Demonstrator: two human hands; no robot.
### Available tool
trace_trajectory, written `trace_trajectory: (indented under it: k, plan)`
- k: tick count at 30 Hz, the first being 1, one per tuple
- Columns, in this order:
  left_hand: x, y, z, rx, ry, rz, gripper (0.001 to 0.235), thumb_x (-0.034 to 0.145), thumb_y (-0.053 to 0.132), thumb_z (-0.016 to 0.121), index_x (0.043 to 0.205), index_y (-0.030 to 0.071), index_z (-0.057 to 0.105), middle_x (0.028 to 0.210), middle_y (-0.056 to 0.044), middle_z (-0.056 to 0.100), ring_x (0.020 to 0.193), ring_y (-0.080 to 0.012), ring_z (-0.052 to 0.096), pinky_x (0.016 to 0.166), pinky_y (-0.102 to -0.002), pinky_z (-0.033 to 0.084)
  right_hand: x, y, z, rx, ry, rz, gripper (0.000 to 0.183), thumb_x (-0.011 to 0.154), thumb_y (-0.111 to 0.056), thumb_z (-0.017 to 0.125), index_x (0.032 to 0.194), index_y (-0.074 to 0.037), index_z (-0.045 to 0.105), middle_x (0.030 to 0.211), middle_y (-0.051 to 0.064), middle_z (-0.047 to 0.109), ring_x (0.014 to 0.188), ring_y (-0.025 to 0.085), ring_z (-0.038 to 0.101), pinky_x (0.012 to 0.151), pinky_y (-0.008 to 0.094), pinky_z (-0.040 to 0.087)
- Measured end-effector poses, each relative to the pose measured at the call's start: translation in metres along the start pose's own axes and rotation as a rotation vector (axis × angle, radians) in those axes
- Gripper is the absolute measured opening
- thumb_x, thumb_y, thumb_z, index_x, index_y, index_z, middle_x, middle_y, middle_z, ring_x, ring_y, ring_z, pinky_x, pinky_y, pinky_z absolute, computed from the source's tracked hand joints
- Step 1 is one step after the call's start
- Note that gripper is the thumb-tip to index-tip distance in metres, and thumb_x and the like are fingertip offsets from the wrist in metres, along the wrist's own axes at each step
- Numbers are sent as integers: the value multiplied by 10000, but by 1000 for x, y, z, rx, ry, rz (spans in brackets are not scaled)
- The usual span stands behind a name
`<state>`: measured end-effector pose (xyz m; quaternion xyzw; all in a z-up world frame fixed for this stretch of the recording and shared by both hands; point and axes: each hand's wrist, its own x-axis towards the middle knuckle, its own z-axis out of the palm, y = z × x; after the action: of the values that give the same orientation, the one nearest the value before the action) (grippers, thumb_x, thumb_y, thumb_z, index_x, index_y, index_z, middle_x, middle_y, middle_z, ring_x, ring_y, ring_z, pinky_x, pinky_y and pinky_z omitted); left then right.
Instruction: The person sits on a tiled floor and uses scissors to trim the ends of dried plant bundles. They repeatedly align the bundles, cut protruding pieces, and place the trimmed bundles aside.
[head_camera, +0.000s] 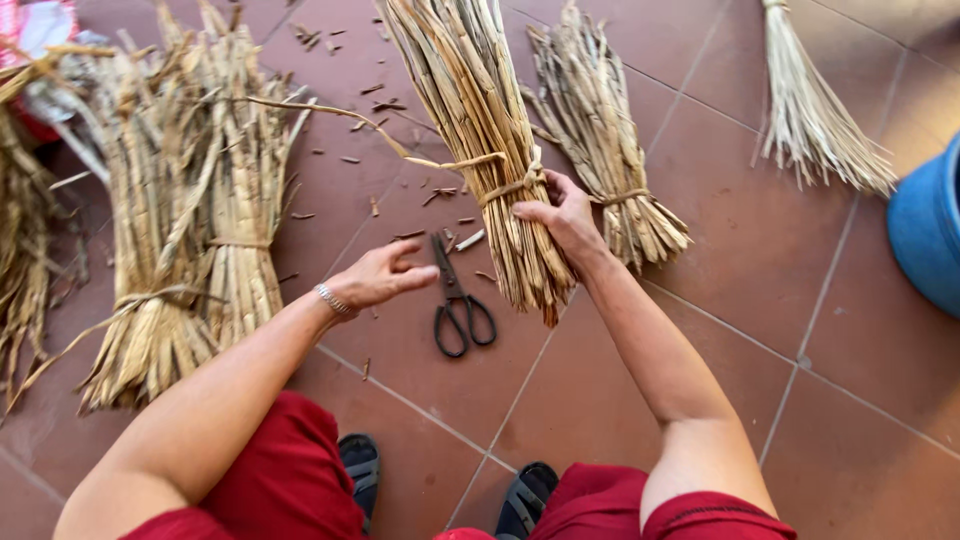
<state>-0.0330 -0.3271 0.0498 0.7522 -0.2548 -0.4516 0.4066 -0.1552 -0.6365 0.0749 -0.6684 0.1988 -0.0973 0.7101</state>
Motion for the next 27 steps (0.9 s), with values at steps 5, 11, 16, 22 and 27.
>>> trace_trajectory:
  k: [5, 11, 16, 22, 27]
  plan:
    - [0, 20, -5, -480, 180, 67, 1259, 676, 548, 822, 1587, 106, 74, 1457, -153, 538, 1275, -276, 603, 957, -475, 553, -51, -13, 50, -1, -175, -170, 865, 716, -161, 863, 1447, 25, 439, 1304, 134, 638, 1203, 203, 637, 1056, 350, 539]
    - [-33, 50, -37, -896, 492, 375, 1212, 508, 608, 922, 1479, 128, 379, 1234, -80, 626, 1172, -267, 626, 957, -566, 535, -95, -8, 82, -667, -105, -562, 795, 708, -159, 890, 1389, -34, 500, 1253, 166, 580, 1191, 298, 579, 1069, 434, 477]
    - [-52, 55, -50, -935, 673, 353, 950, 608, 405, 969, 1373, 79, 510, 1258, -99, 679, 1172, -249, 666, 983, -455, 605, -115, 10, 103, -771, -120, -861, 865, 678, -245, 926, 1374, -37, 457, 1326, 197, 540, 1241, 363, 537, 1085, 472, 427]
    - [-70, 63, -54, -1020, 534, 439, 592, 757, 217, 877, 1245, 2, 619, 1116, -140, 742, 993, -267, 744, 900, -448, 656, -100, -14, 105, -303, -331, -380, 988, 700, -447, 904, 1434, -57, 369, 1342, 139, 519, 1262, 281, 558, 1059, 443, 484]
    - [-71, 70, -24, -866, 324, 339, 495, 809, 175, 823, 1236, 6, 638, 1113, -144, 741, 971, -263, 735, 868, -433, 644, -69, -46, 98, 282, -565, -27, 1179, 682, -599, 901, 1550, -96, 281, 1441, 145, 535, 1341, 292, 518, 1091, 456, 464]
